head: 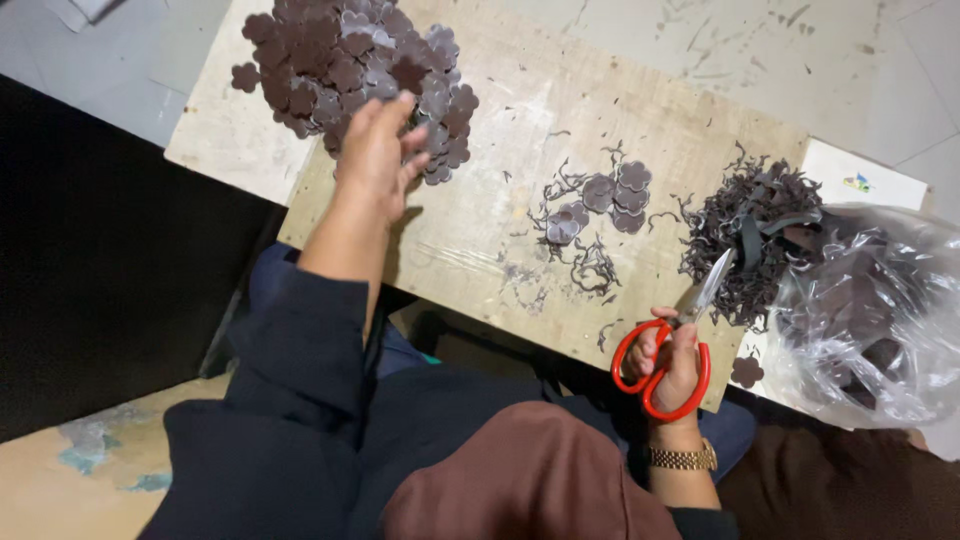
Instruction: The person sits on the floor and uses red-handled scissors to trim the edges of small dark brown flower-shaped fabric pieces. They hold each piece in the left hand and cut with the right, placing finished pieces into a growing pile on the wooden board.
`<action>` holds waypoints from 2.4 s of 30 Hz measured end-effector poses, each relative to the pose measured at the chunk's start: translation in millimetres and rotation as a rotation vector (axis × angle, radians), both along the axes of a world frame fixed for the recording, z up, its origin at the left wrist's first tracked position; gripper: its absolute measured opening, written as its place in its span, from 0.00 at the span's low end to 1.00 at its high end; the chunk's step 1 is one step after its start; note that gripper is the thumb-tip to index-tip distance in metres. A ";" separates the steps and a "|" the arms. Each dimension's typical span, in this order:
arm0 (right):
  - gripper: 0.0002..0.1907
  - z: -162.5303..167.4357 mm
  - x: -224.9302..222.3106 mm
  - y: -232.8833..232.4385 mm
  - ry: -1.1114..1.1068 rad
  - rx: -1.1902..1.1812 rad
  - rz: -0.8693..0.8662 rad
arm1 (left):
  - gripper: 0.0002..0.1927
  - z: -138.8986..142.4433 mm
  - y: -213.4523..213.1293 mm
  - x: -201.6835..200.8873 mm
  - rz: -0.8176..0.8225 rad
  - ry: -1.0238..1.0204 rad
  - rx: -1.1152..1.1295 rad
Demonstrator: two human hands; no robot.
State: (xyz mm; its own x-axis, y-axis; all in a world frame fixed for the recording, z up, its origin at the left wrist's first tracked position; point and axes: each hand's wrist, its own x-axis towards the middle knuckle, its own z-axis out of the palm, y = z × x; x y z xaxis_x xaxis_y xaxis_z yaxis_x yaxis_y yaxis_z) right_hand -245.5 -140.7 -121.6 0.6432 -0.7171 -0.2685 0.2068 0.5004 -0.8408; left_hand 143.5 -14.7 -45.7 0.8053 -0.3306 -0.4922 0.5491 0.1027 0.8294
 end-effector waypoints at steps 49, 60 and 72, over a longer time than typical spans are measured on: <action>0.22 5.2 12.4 0.4 0.182 -0.125 0.072 | 0.15 -79.0 -21.4 -140.3 -0.601 -1.452 0.180; 0.30 71.0 36.1 34.7 0.473 -0.651 0.254 | 0.12 -55.5 -19.2 -135.8 -0.530 -0.199 -0.301; 0.27 91.9 26.1 46.5 0.380 -0.504 0.144 | 0.22 28.4 8.4 -145.1 -0.646 -0.121 -0.400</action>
State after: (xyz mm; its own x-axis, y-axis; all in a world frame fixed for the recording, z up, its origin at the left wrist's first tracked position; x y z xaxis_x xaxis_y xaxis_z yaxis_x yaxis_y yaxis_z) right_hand -219.4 -94.2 -29.7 0.6687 -0.7285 -0.1487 -0.1907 0.0253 -0.9813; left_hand -1.6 -6.3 -17.3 0.4326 -0.8878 -0.1572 0.5099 0.0971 0.8548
